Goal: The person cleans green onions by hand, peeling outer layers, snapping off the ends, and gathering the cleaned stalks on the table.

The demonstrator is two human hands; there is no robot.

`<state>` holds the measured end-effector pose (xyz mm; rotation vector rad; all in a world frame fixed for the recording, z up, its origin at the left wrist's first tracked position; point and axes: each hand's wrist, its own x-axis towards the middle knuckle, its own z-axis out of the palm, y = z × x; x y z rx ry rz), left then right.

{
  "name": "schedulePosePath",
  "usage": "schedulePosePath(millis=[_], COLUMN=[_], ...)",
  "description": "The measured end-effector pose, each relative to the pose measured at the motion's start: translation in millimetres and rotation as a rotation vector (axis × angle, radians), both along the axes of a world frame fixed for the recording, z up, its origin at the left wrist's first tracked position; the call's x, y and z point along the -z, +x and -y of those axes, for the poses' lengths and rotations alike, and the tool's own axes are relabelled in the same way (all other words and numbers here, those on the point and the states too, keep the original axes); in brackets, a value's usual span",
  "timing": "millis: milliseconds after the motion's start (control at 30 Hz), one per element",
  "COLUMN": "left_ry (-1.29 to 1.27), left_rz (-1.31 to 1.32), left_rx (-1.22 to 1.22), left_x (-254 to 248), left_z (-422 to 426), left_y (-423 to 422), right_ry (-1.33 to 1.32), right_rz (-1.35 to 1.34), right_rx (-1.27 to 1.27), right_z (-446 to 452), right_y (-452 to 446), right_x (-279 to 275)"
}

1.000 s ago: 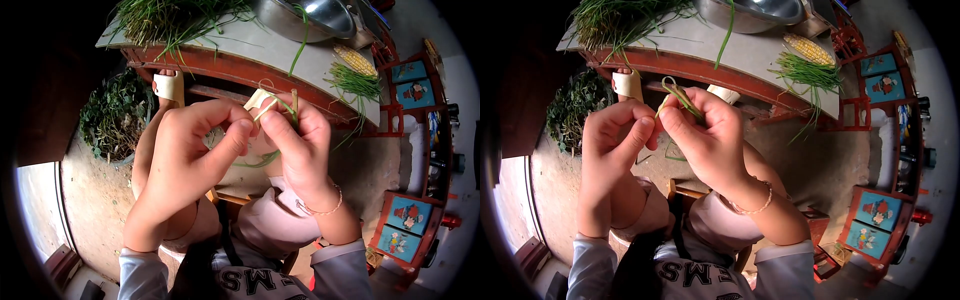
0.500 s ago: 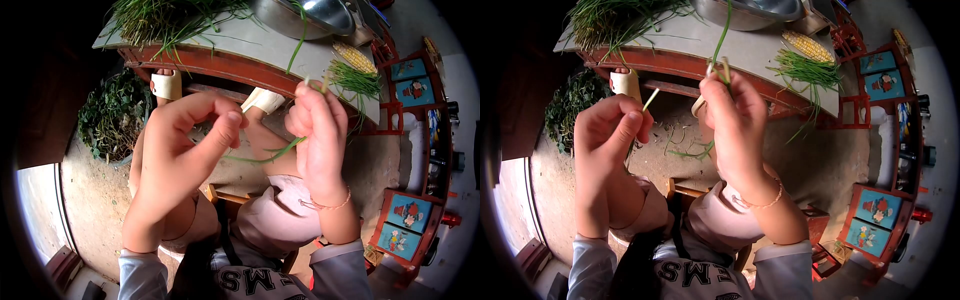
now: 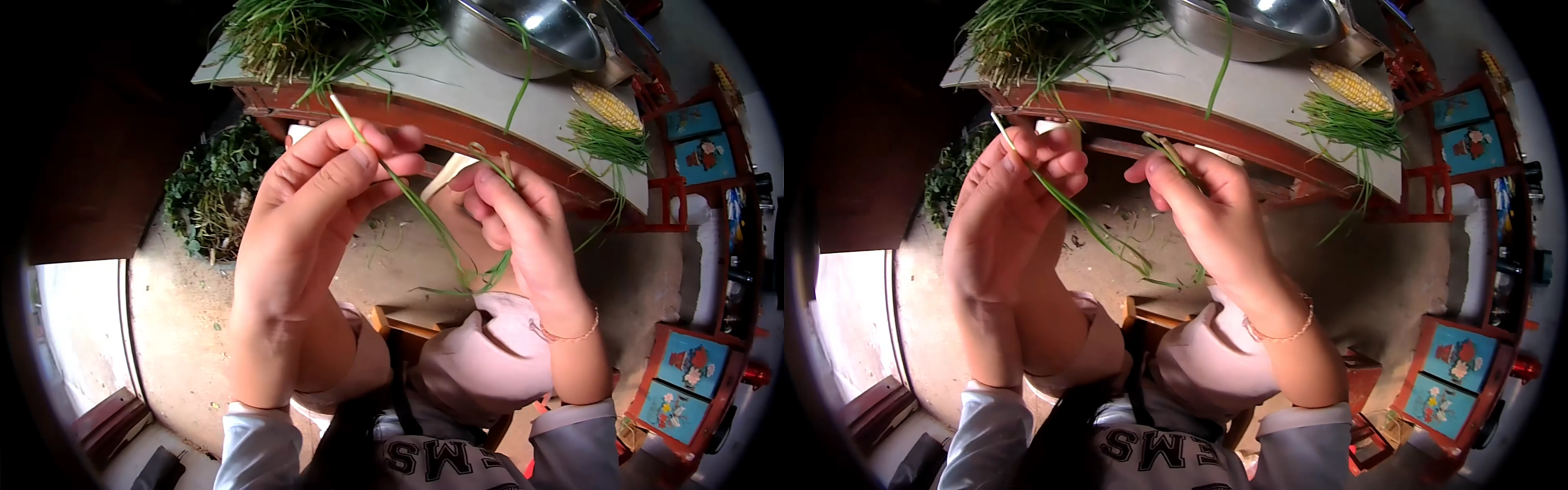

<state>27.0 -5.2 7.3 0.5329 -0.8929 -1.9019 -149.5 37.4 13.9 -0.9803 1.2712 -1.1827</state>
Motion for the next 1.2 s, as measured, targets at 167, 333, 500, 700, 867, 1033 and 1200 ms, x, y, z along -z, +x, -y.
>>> schedulePosePath(millis=[167,333,500,700,867,1033,1200], left_ry=[0.113,0.112,0.156,0.190,0.178,0.176,0.172], left_rz=[-0.122,-0.097,-0.139,-0.174,-0.164,-0.137,-0.128], left_rx=[-0.024,-0.125,-0.149,-0.169,-0.165,-0.182,-0.165], left_x=[3,7,8,9,9,10,9], left_z=[7,14,20,24,26,26,22], left_y=[8,14,24,30,30,31,23], right_ry=[0.042,0.136,0.135,0.143,0.178,0.129,0.072], right_rz=[0.120,0.285,0.327,0.300,0.292,0.160,0.238], right_rx=[-0.238,-0.464,-0.390,-0.381,-0.355,-0.348,-0.299], right_z=[-6,-9,-12,-11,-11,-11,-13], right_y=[3,-2,-1,-3,-2,2,7], right_x=[-6,-7,-4,-2,-7,-4,-1])
